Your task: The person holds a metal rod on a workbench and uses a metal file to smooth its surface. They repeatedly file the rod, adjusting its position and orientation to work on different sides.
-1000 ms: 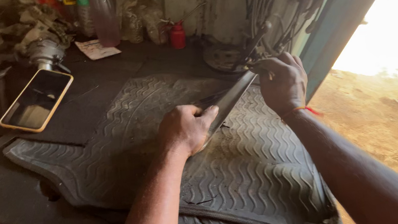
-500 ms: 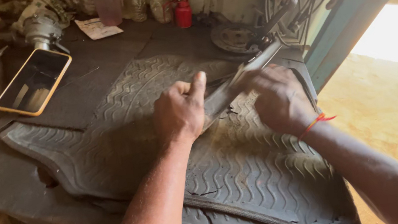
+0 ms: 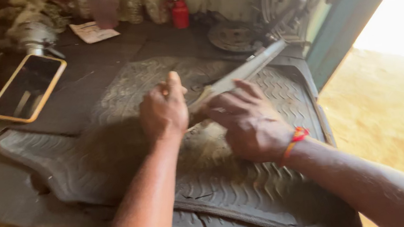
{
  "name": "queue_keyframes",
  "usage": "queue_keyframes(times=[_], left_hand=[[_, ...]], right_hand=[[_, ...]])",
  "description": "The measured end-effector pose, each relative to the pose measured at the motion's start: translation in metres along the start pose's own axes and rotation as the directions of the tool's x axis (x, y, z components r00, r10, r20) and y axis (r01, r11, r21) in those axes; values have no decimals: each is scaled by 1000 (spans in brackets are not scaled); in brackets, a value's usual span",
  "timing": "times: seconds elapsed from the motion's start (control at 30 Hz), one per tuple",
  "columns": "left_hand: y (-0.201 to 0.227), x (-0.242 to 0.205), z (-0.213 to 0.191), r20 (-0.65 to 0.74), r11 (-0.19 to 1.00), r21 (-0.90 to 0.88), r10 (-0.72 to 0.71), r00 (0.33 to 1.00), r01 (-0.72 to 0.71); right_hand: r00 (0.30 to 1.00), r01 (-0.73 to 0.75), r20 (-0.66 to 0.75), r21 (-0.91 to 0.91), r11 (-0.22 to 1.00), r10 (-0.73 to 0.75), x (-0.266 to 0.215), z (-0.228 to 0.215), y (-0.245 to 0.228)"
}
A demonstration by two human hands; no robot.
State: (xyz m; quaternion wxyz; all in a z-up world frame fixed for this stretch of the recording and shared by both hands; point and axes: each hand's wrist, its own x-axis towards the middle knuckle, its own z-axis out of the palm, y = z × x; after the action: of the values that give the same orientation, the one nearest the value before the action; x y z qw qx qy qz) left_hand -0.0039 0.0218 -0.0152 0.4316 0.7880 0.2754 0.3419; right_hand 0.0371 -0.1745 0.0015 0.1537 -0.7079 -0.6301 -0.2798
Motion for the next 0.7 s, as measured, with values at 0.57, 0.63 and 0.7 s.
queue_keyframes(times=[0.57, 0.63, 0.7], left_hand=[[-9, 2, 2, -34, 999, -15, 34, 999, -35], [-6, 4, 0, -35, 1000, 2, 20, 999, -20], [-4, 3, 0, -27, 1000, 11, 5, 1000, -5]], right_hand=[[977, -135, 134, -229, 964, 169, 10, -20, 47], [954, -210, 153, -275, 938, 258, 17, -21, 48], [938, -218, 197, -312, 925, 287, 19, -12, 34]])
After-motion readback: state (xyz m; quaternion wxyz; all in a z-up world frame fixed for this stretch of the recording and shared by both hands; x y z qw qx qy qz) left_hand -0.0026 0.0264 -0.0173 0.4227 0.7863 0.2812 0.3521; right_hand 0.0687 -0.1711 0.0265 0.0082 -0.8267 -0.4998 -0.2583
